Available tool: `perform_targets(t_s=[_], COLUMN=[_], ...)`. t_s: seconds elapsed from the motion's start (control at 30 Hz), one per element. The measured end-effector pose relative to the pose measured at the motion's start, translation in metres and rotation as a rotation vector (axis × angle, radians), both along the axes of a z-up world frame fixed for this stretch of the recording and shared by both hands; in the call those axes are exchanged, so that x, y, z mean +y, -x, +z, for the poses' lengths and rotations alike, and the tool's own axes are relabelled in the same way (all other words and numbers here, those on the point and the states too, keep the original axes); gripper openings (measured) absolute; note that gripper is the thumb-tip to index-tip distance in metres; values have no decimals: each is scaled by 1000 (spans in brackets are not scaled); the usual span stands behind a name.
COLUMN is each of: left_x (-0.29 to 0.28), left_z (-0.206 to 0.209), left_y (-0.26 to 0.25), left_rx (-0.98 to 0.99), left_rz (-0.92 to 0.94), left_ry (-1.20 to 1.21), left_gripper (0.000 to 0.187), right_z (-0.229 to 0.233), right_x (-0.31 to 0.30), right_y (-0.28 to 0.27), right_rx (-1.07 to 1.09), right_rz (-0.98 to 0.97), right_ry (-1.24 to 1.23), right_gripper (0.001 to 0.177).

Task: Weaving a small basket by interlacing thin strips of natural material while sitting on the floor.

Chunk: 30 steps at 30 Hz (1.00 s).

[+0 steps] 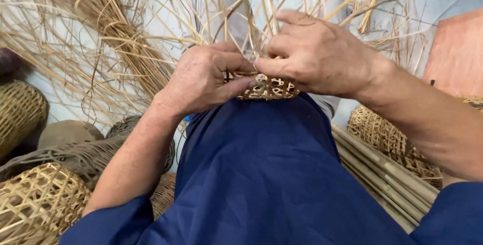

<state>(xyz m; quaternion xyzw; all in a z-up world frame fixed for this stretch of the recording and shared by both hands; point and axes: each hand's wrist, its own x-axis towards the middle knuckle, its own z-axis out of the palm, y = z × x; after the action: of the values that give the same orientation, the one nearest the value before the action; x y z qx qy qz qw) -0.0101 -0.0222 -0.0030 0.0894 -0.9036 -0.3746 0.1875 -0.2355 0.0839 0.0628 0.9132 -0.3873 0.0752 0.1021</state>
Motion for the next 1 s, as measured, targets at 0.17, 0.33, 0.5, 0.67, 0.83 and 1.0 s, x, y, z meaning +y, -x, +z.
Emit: perform_targets(t_s=[0.17,0.33,0.5,0.67,0.83,1.0], left_x=[-1,-1,-2,-1,-9,-13], left_z=[-2,-7,-9,-12,-10,-15], left_y=[2,1,-2,-4,-10,-8], left_rx=[18,75,78,105,114,69], left_rz=[-20,-47,-47,-94,-47,-51], left_ry=[-30,-44,-64,-45,-45,-136], left_gripper=[17,16,17,18,20,21], right_z=[-7,-10,-18,-25,5,-22], right_x=[1,-4,-4,3,25,50], right_y=[8,10,10,7,7,19], right_rx=[-219,-89,-223,-280,-463,-520], right_rz=[22,48,89,60,-144,-280], right_ry=[-317,-335,-264,-278,17,25], right_gripper=[20,6,14,24,15,11])
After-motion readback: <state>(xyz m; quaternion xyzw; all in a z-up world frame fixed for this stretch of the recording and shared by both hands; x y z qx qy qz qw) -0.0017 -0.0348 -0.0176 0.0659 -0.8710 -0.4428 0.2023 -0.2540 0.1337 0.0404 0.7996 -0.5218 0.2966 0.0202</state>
